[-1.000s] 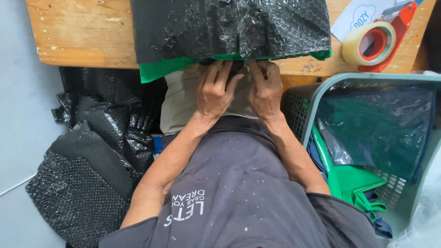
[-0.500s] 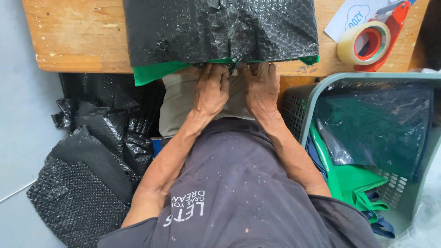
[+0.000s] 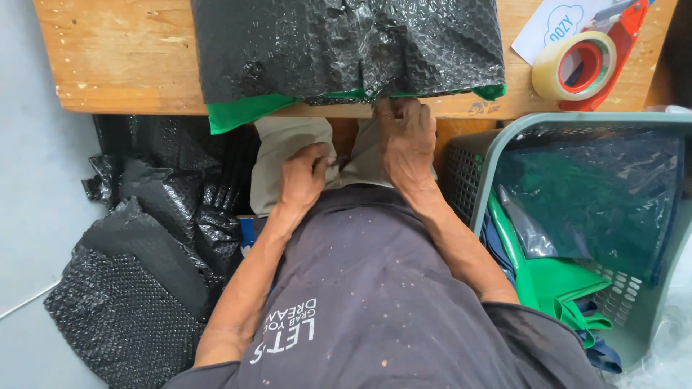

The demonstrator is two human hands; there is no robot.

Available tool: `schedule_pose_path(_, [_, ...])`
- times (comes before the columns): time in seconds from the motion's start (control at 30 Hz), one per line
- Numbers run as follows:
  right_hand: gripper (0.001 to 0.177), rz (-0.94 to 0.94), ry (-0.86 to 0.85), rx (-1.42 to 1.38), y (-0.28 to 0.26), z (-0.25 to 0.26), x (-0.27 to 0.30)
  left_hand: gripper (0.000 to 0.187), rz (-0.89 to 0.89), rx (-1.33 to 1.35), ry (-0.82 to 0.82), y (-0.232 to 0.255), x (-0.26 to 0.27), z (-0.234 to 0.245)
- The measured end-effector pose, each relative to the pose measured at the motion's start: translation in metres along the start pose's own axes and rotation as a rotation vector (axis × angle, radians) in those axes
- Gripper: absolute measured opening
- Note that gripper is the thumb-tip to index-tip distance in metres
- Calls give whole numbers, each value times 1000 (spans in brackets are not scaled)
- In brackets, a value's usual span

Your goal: Wrapping a large item in black bubble wrap, securing it with tape, and placing it into a basket.

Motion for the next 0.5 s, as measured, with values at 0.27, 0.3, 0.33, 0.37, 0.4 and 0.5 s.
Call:
schedule_pose_path(0.27, [18,-41,106,-432,11,34,7,22,-394,-43,392,76,-2,27])
schedule_pose_path(0.3, [14,-93,162,-520,17,41,8,22,-508,-82,529,97,2,44])
schedule_pose_path(0.33, [10,-144,208,-617,20,48,12,22,-606,-125,666,115,12,61])
schedule_pose_path(0.37, [10,-143,207,-618,23,58,7,22,-606,-125,667,127,5,78])
schedule_pose_path(0.4, [7,-196,276,-667,30,69,3,28,-724,-131,761,143,3,96])
schedule_pose_path(0.5, [7,-315,394,-656,50,112,-16,45,-810,-316,713,164,-15,129])
Point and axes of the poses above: each hand's wrist, its own x-axis away from the middle knuckle, its own z-axis out of the back of the hand, y = z × x, the point moved 5 cm from there along -x, towards the middle knuckle, and after that the axes turned 7 degrees about -x, right-handed, at the moved point
